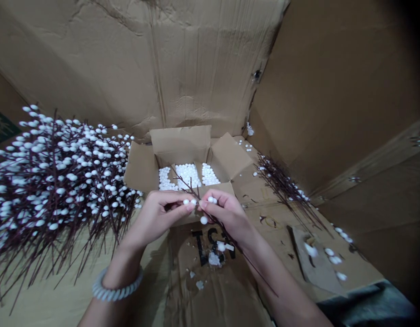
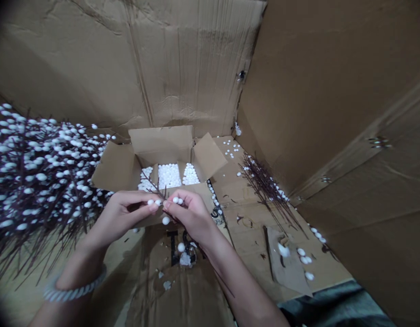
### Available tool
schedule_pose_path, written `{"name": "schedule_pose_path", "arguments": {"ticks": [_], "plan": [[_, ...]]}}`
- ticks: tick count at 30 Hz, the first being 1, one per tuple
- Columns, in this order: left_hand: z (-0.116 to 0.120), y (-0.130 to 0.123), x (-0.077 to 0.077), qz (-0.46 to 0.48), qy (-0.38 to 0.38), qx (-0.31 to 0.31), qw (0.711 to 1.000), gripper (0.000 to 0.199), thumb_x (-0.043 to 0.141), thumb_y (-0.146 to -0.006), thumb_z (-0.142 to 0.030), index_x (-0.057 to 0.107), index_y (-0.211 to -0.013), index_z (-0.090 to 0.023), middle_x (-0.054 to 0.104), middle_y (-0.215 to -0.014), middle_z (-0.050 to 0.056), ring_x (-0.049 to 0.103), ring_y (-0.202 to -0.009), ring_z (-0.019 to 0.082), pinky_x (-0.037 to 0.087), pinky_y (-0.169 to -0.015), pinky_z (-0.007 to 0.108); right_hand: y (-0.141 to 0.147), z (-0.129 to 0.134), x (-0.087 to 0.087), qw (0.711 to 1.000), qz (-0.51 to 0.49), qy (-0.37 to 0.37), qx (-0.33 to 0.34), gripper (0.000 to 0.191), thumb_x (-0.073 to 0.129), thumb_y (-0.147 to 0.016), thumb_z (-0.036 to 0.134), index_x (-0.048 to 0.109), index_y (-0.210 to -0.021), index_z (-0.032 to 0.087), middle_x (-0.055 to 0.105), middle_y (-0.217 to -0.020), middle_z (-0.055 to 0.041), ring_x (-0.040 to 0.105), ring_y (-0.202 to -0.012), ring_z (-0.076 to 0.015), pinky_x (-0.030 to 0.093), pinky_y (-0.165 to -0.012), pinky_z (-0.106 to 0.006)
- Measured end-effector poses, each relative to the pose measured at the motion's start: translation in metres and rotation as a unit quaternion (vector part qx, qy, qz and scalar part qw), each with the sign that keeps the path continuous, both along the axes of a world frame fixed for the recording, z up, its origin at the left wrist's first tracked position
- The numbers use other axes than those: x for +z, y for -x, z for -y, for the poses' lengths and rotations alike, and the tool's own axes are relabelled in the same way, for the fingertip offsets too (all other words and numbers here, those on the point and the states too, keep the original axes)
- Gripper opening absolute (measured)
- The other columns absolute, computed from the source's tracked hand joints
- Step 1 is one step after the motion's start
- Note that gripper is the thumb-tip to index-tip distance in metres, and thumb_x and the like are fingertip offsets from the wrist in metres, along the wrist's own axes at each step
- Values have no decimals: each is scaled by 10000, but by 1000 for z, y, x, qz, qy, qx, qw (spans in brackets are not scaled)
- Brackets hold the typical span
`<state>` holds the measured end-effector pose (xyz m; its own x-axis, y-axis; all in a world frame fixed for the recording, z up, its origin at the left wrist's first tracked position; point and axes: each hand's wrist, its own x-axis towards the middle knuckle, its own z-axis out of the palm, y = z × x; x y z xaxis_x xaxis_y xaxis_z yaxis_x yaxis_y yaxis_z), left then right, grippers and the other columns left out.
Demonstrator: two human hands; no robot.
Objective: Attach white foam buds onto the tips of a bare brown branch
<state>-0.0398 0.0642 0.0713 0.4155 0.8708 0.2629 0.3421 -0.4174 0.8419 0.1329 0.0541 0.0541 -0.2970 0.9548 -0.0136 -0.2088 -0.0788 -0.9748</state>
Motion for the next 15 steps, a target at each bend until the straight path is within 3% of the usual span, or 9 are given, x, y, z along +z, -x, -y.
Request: {"name": "schedule_pose_path", "arguments": {"ticks": [15], "plan": [[0, 0, -2, -23, -14, 3, 1000, 186, 603, -830, -299, 728, -816, -161, 721, -784, 31, 605, -681, 138, 440, -616, 232, 2, 1, -3, 999, 20, -24, -11, 267, 643, -734, 384, 509, -632, 177, 474, -528, 50, 389, -486, -82, 306, -481, -217]]}}
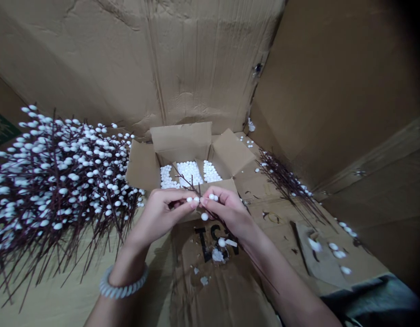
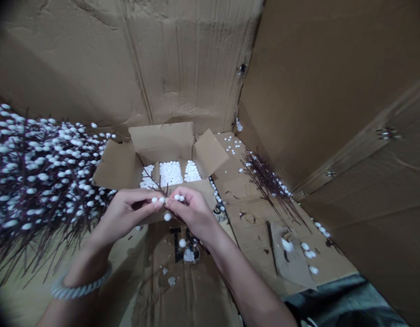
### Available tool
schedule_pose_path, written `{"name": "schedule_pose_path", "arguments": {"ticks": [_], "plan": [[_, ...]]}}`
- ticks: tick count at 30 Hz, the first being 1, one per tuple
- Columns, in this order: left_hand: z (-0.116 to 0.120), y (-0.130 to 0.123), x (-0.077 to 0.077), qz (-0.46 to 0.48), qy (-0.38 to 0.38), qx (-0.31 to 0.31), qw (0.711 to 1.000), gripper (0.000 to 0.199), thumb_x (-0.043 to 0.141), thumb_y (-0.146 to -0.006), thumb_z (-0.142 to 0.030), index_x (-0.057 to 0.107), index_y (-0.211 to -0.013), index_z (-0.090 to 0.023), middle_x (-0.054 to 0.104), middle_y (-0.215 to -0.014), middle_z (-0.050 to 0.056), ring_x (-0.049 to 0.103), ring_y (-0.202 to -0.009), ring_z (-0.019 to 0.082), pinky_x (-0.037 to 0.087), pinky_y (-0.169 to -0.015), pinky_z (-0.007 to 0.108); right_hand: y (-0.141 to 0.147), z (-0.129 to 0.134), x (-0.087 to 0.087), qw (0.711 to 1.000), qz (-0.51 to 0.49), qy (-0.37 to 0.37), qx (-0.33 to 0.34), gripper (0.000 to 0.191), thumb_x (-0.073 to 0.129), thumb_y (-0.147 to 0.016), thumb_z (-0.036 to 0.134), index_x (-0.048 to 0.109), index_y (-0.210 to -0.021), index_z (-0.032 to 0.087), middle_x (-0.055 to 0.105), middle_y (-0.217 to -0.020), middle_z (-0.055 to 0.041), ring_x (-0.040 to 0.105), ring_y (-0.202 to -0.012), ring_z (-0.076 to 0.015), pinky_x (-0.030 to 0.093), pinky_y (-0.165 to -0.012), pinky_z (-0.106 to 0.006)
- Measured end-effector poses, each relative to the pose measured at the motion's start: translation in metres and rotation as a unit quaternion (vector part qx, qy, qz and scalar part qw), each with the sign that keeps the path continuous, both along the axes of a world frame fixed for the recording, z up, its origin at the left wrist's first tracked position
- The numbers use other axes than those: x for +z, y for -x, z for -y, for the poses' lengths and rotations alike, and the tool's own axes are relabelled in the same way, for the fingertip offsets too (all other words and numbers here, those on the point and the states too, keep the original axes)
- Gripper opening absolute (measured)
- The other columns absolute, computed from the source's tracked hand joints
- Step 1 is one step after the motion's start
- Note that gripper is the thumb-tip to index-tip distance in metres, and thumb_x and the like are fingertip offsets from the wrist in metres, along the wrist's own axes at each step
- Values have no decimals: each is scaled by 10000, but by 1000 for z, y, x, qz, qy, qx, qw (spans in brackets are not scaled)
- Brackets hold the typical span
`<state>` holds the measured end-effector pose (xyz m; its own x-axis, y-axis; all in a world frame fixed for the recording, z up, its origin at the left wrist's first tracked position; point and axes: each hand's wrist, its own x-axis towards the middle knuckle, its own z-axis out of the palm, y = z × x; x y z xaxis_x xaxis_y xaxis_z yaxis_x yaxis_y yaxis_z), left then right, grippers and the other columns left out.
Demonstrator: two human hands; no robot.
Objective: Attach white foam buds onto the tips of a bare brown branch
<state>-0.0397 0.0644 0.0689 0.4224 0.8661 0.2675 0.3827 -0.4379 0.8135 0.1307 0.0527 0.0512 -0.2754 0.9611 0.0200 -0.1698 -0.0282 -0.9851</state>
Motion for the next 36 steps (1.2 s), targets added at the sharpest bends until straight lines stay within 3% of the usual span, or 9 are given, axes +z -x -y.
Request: {"name": "schedule_pose_path", "arguments": {"ticks": [7, 13, 18, 27, 36], "plan": [[1, -3, 0, 4, -23, 49, 999, 225, 604, -825, -328, 715, -750, -148, 712, -731, 31, 595, -652, 141, 431, -579, 227, 3, 3, -6, 996, 22, -57, -72, 148, 617, -800, 324, 559, -859, 200, 520, -719, 28, 492, -609, -95, 434, -560, -211], [2, -4, 3, 10, -32, 59, 998, 194, 620, -814, -324, 730, -782, -168, 733, -773, 30, 620, -668, 146, 457, -608, 230, 3, 4, -8, 988, 58, -113, -83, 179, 598, -831, 302, 598, -996, 231, 614, -940, -37, 600, -809, -149, 516, -670, -264], [3, -4, 4, 25, -31, 68, 997, 180, 629, -809, -313, 727, -790, -163, 733, -775, 31, 626, -671, 145, 472, -619, 228, 2, 7, -9, 979, 90, -152, -102, 251, 557, -866, 310, 576, -1108, 248, 607, -1106, -79, 602, -953, -197, 529, -728, -317], [2, -7, 0, 57, -7, 82, 995, 175, 652, -789, -311, 730, -814, -157, 730, -737, 22, 606, -620, 126, 464, -577, 204, 1, 8, -2, 974, 110, -183, -71, 271, 601, -822, 239, 616, -1092, 224, 631, -1121, -66, 603, -1010, -194, 509, -846, -344], [4, -10, 2, 88, 13, 83, 993, 140, 676, -760, -283, 745, -804, -169, 739, -754, 28, 622, -636, 133, 480, -583, 206, 3, 4, -5, 988, 55, -117, -90, 225, 645, -790, 264, 622, -1010, 227, 662, -980, -37, 631, -874, -154, 528, -748, -279]]}}
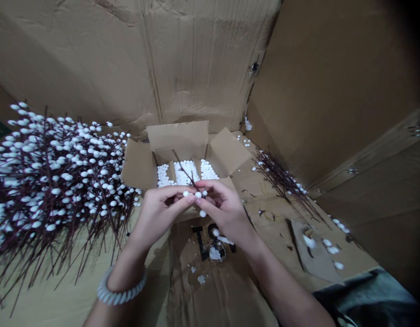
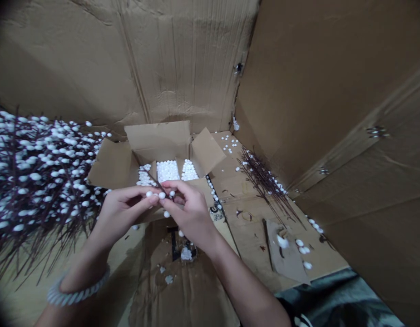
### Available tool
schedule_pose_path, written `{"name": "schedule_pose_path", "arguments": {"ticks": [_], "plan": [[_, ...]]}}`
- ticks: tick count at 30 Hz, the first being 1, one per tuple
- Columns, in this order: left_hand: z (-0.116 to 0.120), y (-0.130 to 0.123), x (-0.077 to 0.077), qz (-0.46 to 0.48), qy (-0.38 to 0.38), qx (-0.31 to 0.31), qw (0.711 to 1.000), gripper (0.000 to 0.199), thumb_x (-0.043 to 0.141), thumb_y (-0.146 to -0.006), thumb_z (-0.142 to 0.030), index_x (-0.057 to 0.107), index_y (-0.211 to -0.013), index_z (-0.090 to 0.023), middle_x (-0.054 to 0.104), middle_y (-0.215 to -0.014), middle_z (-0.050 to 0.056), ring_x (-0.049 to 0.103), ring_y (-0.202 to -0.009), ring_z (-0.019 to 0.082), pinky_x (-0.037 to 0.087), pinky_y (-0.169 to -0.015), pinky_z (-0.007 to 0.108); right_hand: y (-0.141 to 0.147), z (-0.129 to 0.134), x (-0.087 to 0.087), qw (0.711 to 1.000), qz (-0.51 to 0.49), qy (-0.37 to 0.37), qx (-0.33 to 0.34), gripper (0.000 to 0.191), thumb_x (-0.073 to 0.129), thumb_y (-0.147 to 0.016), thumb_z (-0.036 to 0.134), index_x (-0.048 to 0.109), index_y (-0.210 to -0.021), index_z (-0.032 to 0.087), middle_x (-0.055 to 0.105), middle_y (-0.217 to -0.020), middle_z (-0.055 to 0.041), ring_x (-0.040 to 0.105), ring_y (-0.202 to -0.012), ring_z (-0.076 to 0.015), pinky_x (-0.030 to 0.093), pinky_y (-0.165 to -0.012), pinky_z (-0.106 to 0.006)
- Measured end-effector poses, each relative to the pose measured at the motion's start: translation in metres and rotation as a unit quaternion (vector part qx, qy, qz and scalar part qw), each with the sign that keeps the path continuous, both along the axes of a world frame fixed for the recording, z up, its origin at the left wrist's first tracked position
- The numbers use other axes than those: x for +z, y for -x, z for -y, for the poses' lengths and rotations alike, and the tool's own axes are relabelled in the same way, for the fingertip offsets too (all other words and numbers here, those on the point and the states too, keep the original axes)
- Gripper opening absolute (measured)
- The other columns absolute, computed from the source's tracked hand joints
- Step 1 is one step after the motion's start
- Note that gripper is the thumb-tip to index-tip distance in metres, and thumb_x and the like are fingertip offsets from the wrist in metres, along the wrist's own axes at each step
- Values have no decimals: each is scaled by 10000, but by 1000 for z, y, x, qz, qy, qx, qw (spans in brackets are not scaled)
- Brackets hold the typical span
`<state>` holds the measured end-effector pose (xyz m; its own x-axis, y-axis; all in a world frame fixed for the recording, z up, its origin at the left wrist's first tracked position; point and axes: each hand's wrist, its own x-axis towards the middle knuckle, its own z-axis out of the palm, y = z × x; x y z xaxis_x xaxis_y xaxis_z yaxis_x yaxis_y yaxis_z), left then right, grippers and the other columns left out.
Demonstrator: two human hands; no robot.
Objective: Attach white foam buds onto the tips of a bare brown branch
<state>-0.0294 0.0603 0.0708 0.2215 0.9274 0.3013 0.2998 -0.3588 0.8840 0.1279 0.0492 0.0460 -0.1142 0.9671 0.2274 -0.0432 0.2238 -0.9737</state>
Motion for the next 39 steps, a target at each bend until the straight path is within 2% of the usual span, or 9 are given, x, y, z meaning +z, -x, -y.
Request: {"name": "schedule_pose_path", "arguments": {"ticks": [6, 13, 17, 21, 30, 39], "plan": [[-2, 2, -3, 34, 9, 41, 999, 192, 656, -779, -324, 742, -850, -167, 742, -774, 38, 647, -685, 146, 513, -655, 230, 1, -1, -3, 999, -35, 34, -18, 203, 635, -799, 331, 638, -968, 217, 661, -876, -30, 619, -742, -139, 522, -633, -267], [-1, 2, -6, 73, 31, 70, 994, 217, 678, -770, -344, 730, -876, -162, 733, -768, 38, 640, -665, 130, 505, -634, 210, 2, 1, 1, 998, -49, 40, -5, 148, 657, -775, 320, 654, -869, 206, 685, -894, -25, 632, -758, -130, 512, -684, -261], [-1, 1, -4, 93, 45, 51, 993, 192, 678, -775, -326, 731, -872, -170, 742, -831, 43, 658, -715, 136, 516, -680, 217, 2, 1, 1, 999, -43, 27, 0, 99, 649, -775, 284, 660, -821, 197, 681, -829, -20, 621, -731, -128, 495, -693, -263], [-1, 2, -4, 114, 69, 26, 991, 215, 689, -768, -340, 731, -883, -163, 739, -788, 47, 668, -723, 154, 525, -700, 238, 2, 1, 1, 999, -37, 17, -7, 81, 647, -769, 270, 656, -799, 195, 675, -813, -18, 611, -716, -130, 486, -691, -266], [-3, 5, -9, 209, 150, -56, 965, 243, 707, -752, -389, 723, -861, -172, 685, -663, 18, 632, -645, 107, 521, -640, 194, 2, 5, 5, 1000, -22, 0, -22, 63, 649, -750, 255, 619, -732, 202, 643, -715, 1, 583, -663, -129, 466, -633, -261], [-3, 2, -9, 242, 188, -95, 947, 199, 734, -729, -361, 734, -810, -179, 683, -671, 22, 606, -629, 92, 498, -623, 178, 1, 7, 4, 999, 7, -25, -42, 81, 627, -768, 244, 596, -708, 200, 619, -675, 3, 552, -618, -123, 432, -567, -247]]}}
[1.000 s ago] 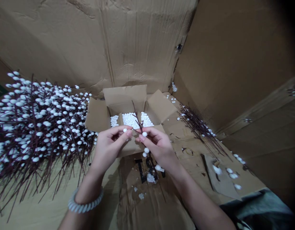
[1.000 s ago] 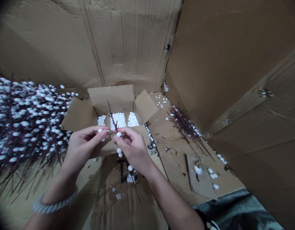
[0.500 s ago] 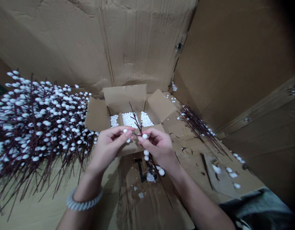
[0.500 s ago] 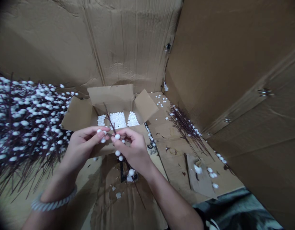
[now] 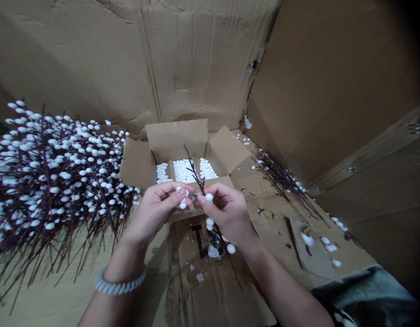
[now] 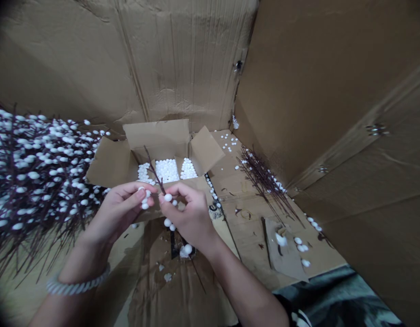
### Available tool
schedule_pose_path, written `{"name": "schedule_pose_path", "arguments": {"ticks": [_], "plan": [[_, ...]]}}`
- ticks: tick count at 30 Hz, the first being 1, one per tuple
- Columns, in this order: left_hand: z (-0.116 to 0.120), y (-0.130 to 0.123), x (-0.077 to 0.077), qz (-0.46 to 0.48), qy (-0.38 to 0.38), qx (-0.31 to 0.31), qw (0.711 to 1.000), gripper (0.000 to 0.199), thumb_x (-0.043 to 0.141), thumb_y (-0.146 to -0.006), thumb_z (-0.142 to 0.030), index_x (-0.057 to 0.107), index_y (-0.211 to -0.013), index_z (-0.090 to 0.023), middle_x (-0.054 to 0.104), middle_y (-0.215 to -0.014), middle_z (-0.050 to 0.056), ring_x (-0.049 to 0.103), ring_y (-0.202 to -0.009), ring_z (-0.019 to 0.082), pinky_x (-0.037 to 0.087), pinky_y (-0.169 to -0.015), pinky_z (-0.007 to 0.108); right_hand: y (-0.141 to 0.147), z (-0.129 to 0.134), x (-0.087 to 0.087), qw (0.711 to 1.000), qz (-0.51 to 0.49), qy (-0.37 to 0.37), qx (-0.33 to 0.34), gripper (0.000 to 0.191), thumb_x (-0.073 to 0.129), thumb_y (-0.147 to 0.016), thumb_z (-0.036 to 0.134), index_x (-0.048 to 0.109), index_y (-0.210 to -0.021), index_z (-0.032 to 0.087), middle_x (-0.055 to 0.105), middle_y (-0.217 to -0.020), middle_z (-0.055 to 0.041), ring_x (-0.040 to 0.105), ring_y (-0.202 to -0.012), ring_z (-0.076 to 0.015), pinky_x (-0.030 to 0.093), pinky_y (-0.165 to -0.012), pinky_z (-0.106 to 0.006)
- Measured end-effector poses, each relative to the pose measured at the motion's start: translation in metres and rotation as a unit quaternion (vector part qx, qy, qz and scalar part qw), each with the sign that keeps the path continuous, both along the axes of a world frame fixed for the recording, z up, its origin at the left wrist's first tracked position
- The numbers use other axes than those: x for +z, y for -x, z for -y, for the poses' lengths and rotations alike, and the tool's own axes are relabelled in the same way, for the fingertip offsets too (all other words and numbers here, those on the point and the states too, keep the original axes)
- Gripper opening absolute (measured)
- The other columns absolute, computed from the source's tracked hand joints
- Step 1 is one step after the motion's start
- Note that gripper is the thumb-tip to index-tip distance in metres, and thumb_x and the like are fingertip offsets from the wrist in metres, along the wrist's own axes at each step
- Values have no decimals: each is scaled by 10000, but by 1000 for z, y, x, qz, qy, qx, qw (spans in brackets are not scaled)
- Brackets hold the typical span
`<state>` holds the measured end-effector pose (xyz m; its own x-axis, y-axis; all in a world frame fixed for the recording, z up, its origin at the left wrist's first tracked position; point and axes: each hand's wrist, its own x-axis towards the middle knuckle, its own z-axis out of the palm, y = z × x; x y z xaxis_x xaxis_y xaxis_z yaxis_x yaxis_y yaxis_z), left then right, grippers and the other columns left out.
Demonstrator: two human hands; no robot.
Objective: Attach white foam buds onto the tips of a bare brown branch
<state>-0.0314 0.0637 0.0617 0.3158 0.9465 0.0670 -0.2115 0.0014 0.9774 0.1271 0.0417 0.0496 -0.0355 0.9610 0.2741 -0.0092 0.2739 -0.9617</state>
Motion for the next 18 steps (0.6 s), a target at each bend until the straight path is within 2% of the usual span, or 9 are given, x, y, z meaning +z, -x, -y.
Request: {"name": "schedule_pose_path", "arguments": {"ticks": [9, 18], "plan": [[-1, -3, -5, 12, 7, -9, 1000, 184, 733, -738, -353, 734, -806, -181, 679, -653, 0, 602, -617, 64, 472, -613, 133, 0, 0, -1, 999, 22, -24, -18, 76, 612, -766, 214, 589, -698, 190, 604, -641, 13, 536, -576, -111, 418, -520, -227], [-1, -5, -5, 28, 3, -9, 1000, 202, 760, -707, -347, 745, -780, -160, 686, -638, 16, 605, -600, 76, 472, -597, 144, 0, 1, 1, 999, 22, -24, -19, 81, 594, -785, 216, 583, -709, 192, 625, -650, 9, 563, -583, -114, 429, -514, -221]]}}
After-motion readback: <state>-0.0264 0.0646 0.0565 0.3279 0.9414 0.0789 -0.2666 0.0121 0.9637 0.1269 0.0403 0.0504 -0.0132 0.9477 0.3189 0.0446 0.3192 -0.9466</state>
